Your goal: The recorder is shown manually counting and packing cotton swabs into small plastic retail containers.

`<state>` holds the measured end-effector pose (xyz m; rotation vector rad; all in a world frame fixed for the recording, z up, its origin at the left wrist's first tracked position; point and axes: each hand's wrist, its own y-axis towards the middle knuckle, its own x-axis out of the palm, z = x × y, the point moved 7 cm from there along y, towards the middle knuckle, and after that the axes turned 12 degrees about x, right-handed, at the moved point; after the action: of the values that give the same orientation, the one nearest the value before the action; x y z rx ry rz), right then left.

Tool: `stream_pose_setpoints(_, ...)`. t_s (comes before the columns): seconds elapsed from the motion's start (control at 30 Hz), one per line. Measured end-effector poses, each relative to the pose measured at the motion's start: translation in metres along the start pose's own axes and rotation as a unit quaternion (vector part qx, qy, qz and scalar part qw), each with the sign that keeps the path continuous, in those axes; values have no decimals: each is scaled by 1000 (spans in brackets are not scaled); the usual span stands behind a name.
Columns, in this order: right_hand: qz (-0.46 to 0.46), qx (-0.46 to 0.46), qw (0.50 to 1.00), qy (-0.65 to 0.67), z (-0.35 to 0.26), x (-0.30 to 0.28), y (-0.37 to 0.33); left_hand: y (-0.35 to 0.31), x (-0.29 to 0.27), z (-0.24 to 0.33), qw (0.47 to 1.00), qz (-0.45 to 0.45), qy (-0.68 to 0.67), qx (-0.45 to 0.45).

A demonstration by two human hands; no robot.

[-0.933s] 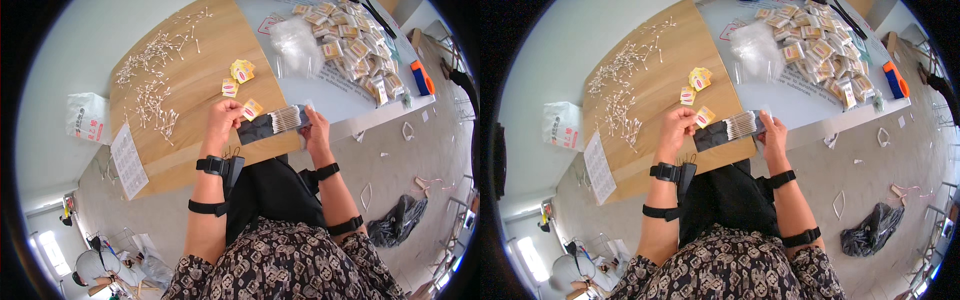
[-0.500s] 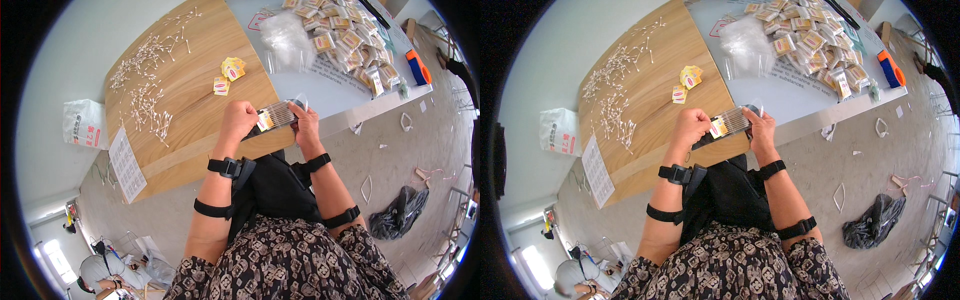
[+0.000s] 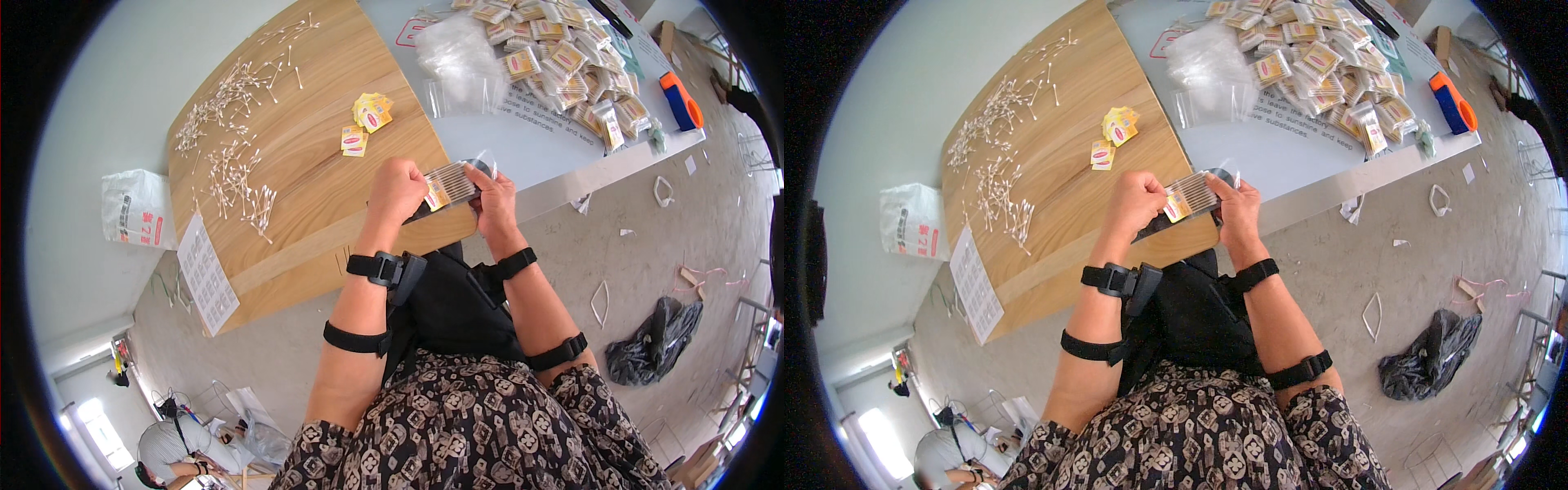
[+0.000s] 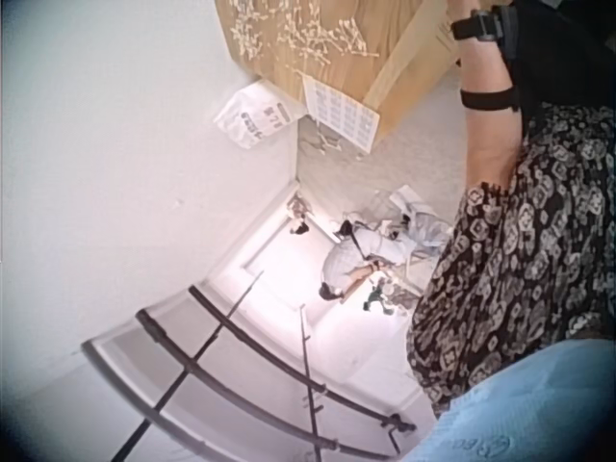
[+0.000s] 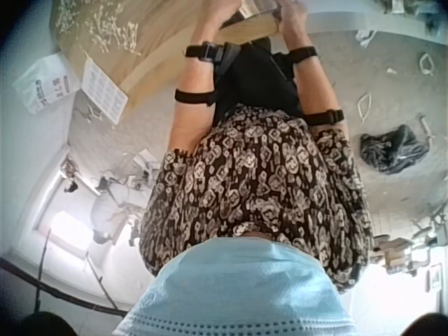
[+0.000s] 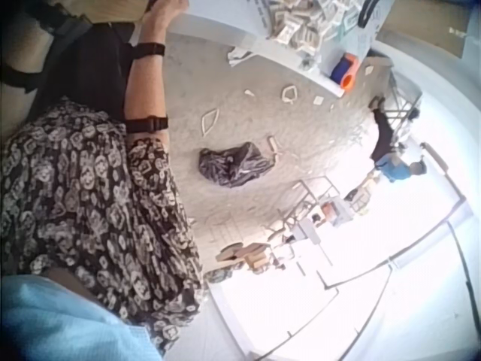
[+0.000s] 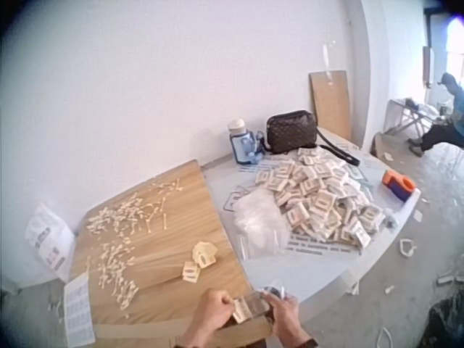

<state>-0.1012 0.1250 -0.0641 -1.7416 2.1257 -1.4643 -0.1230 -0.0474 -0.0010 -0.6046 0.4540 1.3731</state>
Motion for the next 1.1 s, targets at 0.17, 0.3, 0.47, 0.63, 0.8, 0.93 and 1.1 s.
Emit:
stream_pose_setpoints(0.17,12,-4,1000,7,0,-4,4,1,7,11,1000,-14,0,23)
stream_pose_setpoints(0.3,17,-2,1000,-17,2,-5,7,1,5,19,997,30,46,59)
stream_pose_setpoints(0.47,11,-5,1000,-27,1,-5,6,0,3,6,999,12,32,-6)
stream_pose_setpoints(0.63,21,-4,1000,-16,1,-3,5,5,10,-2,1000,-2,-12,21)
stream_pose_setpoints(0.8,16,-8,1000,-13,1,-3,6,10,11,10,999,12,11,50)
stream_pose_setpoints(0.93,19,-5,1000,-14,2,-2,6,10,13,18,994,57,41,81)
stream_pose_setpoints(1.1,14,-8,1000,-14,0,-2,4,9,13,34,980,45,102,163)
